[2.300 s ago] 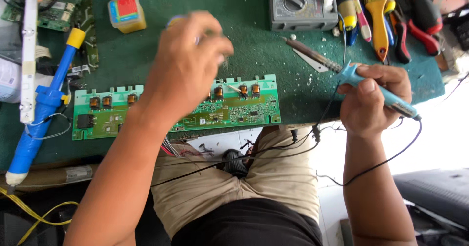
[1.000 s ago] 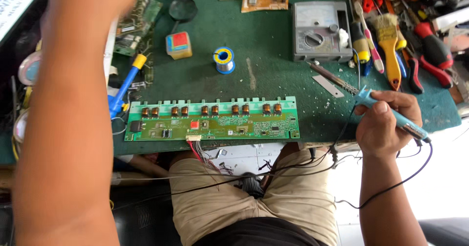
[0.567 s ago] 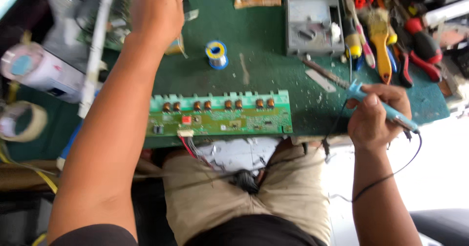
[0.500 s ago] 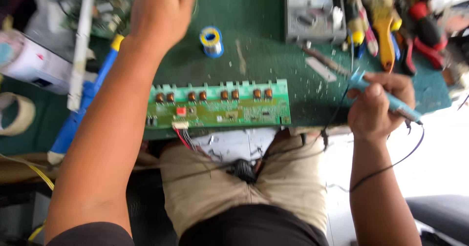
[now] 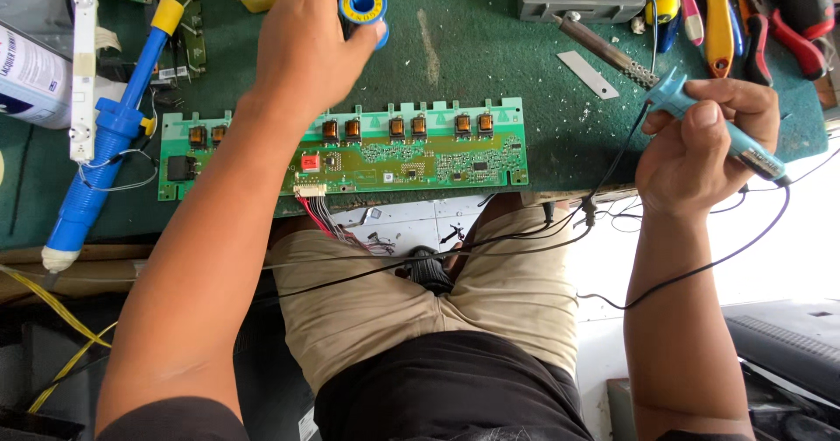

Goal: The person uses a soldering iron and solder wire to work on a green circuit board. They heat various components and apply solder to the board's surface while holding the board with their other hand.

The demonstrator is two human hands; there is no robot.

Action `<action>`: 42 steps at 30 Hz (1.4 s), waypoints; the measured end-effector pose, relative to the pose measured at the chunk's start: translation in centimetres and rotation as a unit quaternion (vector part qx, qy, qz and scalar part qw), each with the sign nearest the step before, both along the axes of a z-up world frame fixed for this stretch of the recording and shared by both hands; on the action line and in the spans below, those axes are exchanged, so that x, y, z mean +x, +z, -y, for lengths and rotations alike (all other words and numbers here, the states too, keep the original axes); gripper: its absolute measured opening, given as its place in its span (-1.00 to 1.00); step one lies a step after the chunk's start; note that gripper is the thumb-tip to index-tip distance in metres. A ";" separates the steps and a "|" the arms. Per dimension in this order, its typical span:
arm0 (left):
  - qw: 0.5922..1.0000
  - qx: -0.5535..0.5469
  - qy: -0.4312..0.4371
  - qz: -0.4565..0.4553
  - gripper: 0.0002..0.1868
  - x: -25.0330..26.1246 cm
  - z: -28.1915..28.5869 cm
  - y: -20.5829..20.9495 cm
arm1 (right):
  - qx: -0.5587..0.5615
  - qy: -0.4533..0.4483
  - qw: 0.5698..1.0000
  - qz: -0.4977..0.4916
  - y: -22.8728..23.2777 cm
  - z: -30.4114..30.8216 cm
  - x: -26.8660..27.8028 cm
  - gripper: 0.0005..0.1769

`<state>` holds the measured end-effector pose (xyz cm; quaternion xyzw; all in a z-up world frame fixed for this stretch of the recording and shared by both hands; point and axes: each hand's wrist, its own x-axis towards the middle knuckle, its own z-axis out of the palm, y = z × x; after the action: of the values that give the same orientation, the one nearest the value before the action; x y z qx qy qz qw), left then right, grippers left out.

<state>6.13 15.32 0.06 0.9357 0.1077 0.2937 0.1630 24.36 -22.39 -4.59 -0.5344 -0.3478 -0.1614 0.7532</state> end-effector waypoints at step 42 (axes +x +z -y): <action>0.903 -0.413 -0.081 0.083 -0.53 -17.0 20.2 -0.4 | -0.223 -0.022 0.974 0.018 -4.6 6.4 -16.2 -0.36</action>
<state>-10.87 -4.85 -0.37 0.7621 0.1295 0.2852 0.5667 8.18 -28.80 -9.22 -0.6939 -0.3763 -0.1060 0.6048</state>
